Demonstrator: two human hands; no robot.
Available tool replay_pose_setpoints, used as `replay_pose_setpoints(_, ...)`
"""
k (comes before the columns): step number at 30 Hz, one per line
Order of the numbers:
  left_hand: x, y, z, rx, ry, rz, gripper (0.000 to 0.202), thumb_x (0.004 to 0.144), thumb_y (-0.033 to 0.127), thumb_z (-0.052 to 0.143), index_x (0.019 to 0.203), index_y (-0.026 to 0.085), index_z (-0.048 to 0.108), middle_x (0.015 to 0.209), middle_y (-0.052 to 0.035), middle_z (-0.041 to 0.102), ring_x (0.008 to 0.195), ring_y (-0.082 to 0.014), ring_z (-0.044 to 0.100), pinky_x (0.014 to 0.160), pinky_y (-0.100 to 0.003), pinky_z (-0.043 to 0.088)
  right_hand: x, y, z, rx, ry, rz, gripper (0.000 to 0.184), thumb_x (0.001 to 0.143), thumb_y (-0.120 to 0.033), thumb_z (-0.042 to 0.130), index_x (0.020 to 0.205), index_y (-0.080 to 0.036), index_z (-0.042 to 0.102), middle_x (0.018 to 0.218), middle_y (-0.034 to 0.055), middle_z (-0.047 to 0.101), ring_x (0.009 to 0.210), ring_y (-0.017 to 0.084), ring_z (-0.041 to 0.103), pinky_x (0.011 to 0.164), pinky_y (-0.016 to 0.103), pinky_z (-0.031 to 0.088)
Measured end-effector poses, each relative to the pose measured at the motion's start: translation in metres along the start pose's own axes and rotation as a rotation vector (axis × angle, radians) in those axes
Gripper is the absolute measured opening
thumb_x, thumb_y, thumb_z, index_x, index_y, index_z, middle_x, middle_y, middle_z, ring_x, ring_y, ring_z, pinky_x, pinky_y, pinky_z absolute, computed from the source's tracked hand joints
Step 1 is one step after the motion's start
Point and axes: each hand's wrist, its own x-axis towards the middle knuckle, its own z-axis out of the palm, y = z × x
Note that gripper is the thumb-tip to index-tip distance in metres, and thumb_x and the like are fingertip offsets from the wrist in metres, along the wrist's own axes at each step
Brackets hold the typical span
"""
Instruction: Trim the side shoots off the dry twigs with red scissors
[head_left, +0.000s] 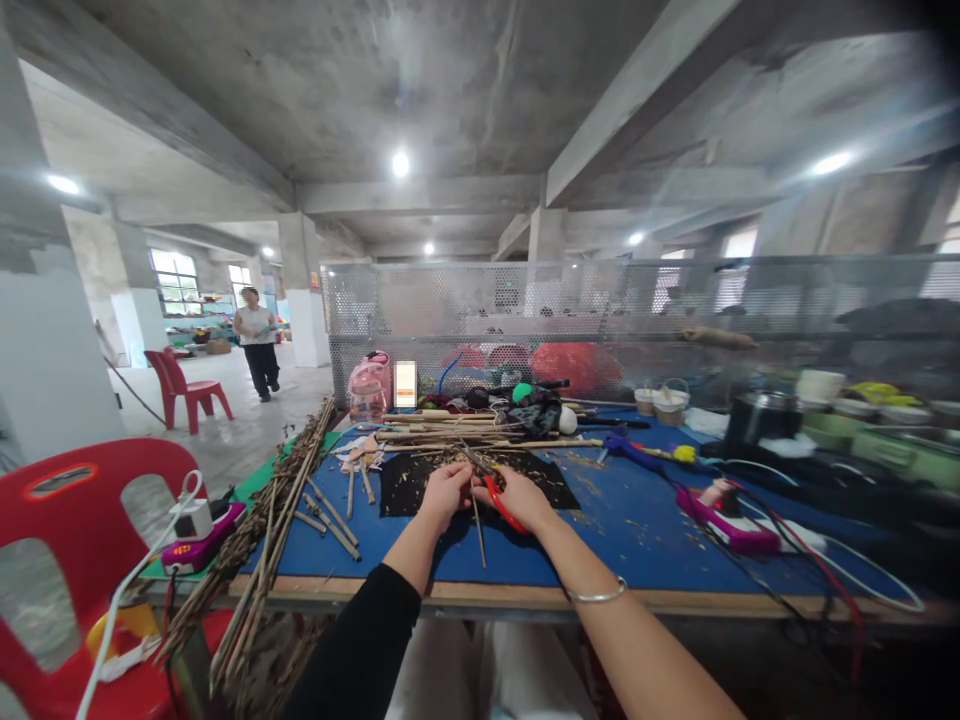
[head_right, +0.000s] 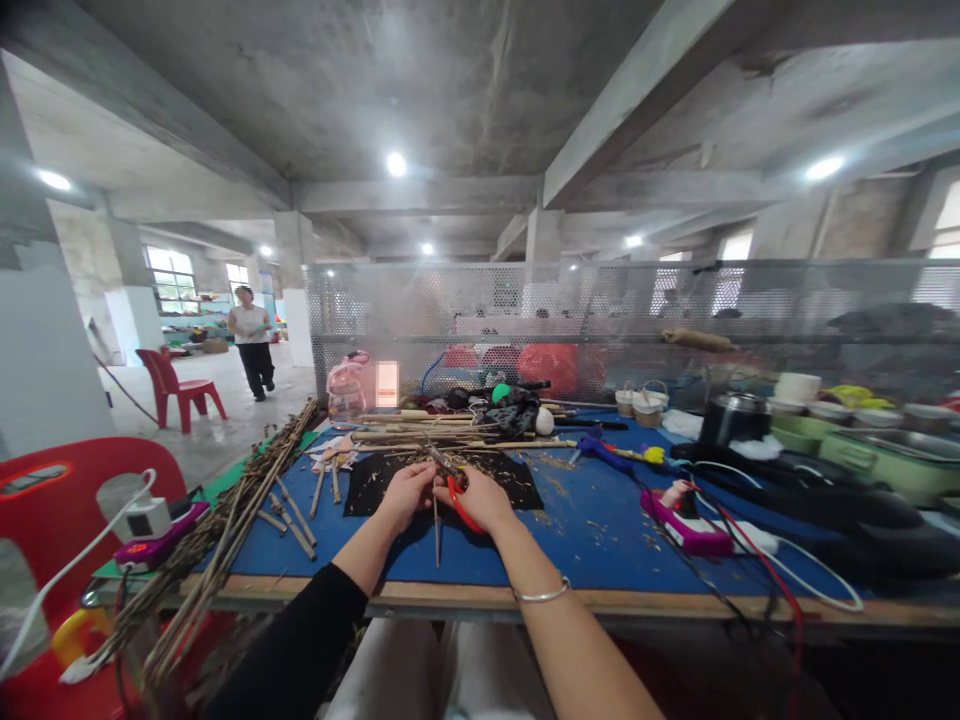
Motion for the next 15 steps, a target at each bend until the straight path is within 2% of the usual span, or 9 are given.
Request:
replay_pose_setpoints(8,0.0015,-0.0032,-0.0013,0.047,-0.040,0.043,0.038,0.058,0.043,0.068,0.080,0.012,0.063,0.061,-0.0009,0.057,0.042,-0.0039,0.044,0.038,-0.016,0.033,-0.0064,-0.0060,-0.0052,0.009,0.010,0.030,0.047,0.067,-0.062,0.052,0.091,-0.023,0.060,0.086,0.0049,0.065,0.080,0.020,0.060,0.061,0.024,0.037)
replay_pose_setpoints(15,-0.0021,0.0002,0.0012,0.108,0.008,0.047,0.038,0.060,0.044,0.067,0.078,0.012,0.065,0.059,-0.0008,0.057,0.042,-0.0044,0.044,0.039,-0.016,0.035,-0.0055,-0.0055,-0.0055,-0.067,-0.005,0.078,0.048,0.066,-0.065,0.051,0.081,-0.021,0.062,0.083,0.0064,0.065,0.077,0.020,0.060,0.060,0.024,0.037)
